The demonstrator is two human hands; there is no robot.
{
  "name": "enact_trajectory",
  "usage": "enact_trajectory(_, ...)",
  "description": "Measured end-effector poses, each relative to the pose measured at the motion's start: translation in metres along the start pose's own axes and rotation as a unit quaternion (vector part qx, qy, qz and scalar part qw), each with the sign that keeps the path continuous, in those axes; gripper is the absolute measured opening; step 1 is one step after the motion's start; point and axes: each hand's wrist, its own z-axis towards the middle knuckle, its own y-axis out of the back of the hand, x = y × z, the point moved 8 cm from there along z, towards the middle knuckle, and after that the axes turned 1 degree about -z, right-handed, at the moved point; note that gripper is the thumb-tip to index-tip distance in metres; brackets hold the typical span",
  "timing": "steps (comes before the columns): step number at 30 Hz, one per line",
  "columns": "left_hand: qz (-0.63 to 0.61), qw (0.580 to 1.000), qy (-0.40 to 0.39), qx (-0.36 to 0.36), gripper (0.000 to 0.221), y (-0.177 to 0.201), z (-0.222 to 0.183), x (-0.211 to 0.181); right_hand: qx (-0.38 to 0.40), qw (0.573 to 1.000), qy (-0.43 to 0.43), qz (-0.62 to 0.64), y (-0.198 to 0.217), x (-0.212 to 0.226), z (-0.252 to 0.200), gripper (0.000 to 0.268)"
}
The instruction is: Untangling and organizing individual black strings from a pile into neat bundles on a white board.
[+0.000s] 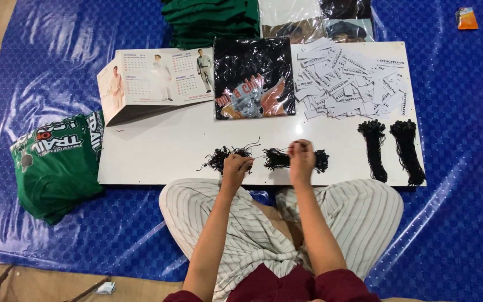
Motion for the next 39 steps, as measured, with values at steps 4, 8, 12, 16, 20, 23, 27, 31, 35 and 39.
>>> enact_trajectory(4, 0.012, 1.000, 0.004, 0.001, 0.010, -0.003, 0.005, -0.011, -0.027, 0.999, 0.011, -0.032, 0.043, 0.025, 0.014, 0.015)
enact_trajectory(8, 0.043, 0.999, -0.001, 0.032, 0.014, -0.028, 0.004, -0.014, 0.004, 0.988, 0.013, -0.153, 0.076, 0.032, 0.016, 0.023)
enact_trajectory(12, 0.139, 0.984, 0.043, 0.103, 0.011, -0.069, -0.011, 0.023, -0.019, 0.971, -0.013, -0.237, 0.129, 0.009, 0.031, 0.019)
enact_trajectory(16, 0.223, 0.961, 0.075, 0.143, 0.016, -0.096, -0.011, 0.037, -0.081, 0.942, -0.045, -0.324, 0.162, -0.010, 0.036, 0.018)
enact_trajectory(20, 0.346, 0.925, 0.026, 0.155, 0.013, -0.112, -0.011, 0.038, -0.087, 0.900, -0.046, -0.424, 0.174, -0.013, 0.033, 0.018)
enact_trajectory(23, 0.379, 0.911, 0.020, 0.161, 0.015, -0.119, -0.019, 0.053, -0.068, 0.879, -0.059, -0.469, 0.173, -0.021, 0.033, 0.021)
enact_trajectory(27, 0.389, 0.907, 0.037, 0.158, 0.025, -0.102, -0.013, 0.049, -0.072, 0.854, -0.033, -0.514, 0.163, -0.015, 0.031, 0.025)
enact_trajectory(31, 0.395, 0.911, 0.051, 0.109, 0.021, -0.053, 0.000, 0.062, -0.072, 0.855, -0.012, -0.513, 0.155, -0.006, 0.026, 0.026)
enact_trajectory(35, 0.419, 0.890, 0.134, 0.123, 0.027, -0.001, 0.004, 0.070, -0.068, 0.868, 0.002, -0.491, 0.143, 0.001, 0.021, 0.022)
enact_trajectory(39, 0.379, 0.903, 0.141, 0.147, 0.027, 0.011, -0.007, 0.069, -0.053, 0.878, -0.007, -0.476, 0.131, -0.004, 0.018, 0.020)
